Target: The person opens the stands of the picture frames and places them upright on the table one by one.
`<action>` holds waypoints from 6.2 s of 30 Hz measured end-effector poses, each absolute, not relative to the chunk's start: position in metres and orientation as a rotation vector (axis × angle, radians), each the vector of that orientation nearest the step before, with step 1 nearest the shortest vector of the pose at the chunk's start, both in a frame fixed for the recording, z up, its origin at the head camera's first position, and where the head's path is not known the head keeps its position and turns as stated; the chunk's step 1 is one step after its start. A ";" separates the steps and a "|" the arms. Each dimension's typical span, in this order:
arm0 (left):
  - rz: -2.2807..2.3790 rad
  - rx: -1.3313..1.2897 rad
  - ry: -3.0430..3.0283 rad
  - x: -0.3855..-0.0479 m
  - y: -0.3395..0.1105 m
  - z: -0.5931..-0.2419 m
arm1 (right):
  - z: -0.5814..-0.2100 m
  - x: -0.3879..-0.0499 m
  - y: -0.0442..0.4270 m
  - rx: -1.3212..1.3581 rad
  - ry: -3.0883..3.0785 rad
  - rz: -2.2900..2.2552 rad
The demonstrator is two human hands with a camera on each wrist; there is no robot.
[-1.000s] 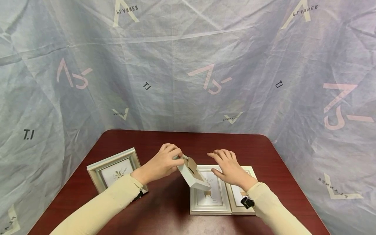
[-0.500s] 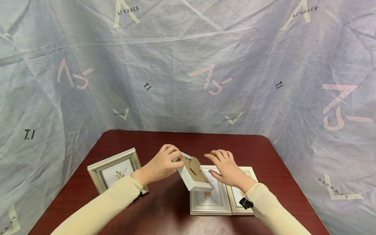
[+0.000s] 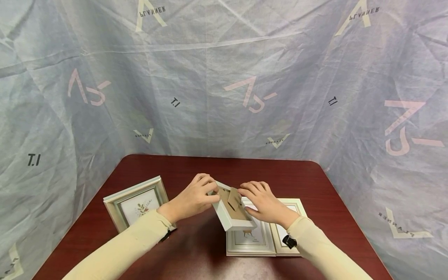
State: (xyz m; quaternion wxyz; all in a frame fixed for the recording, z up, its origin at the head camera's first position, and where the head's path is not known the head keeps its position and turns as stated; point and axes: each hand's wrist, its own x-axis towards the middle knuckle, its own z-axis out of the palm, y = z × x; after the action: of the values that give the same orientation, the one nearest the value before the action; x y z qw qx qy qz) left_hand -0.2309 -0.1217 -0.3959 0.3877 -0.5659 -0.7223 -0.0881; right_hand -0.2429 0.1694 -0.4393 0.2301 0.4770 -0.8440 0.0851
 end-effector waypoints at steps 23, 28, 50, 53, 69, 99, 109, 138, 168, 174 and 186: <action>-0.247 -1.491 -1.794 -0.226 -0.118 -0.397 | -0.449 -0.248 0.159 1.371 -2.287 0.177; -0.254 -1.493 -1.783 -0.226 -0.117 -0.396 | -0.448 -0.248 0.159 1.366 -2.280 0.162; -0.225 -1.483 -1.787 -0.227 -0.117 -0.398 | -0.445 -0.248 0.163 1.334 -2.247 0.090; -0.222 -1.481 -1.788 -0.227 -0.116 -0.399 | -0.445 -0.249 0.164 1.333 -2.241 0.097; -0.202 -1.464 -1.776 -0.227 -0.116 -0.400 | -0.436 -0.246 0.165 1.320 -2.243 0.064; -0.194 -1.468 -1.767 -0.228 -0.115 -0.404 | -0.430 -0.242 0.168 1.297 -2.200 0.068; -0.182 -1.471 -1.757 -0.228 -0.114 -0.403 | -0.431 -0.242 0.167 1.284 -2.208 0.069; -0.172 -1.476 -1.742 -0.227 -0.113 -0.400 | -0.431 -0.242 0.165 1.285 -2.214 0.069; -0.192 -1.382 -1.712 -0.229 -0.117 -0.392 | -0.445 -0.252 0.204 1.023 -2.377 0.143; -0.200 -1.332 -1.744 -0.230 -0.119 -0.392 | -0.447 -0.253 0.208 0.994 -2.382 0.151; -0.189 -1.254 -1.800 -0.231 -0.122 -0.394 | -0.447 -0.251 0.211 0.939 -2.438 0.187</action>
State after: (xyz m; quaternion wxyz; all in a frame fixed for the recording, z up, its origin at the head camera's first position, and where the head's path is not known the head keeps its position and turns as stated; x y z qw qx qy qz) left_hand -0.2310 -0.1222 -0.3942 0.4526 -0.5079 -0.7290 -0.0763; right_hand -0.2505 0.2109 -0.4471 0.2582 0.3463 -0.8993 0.0691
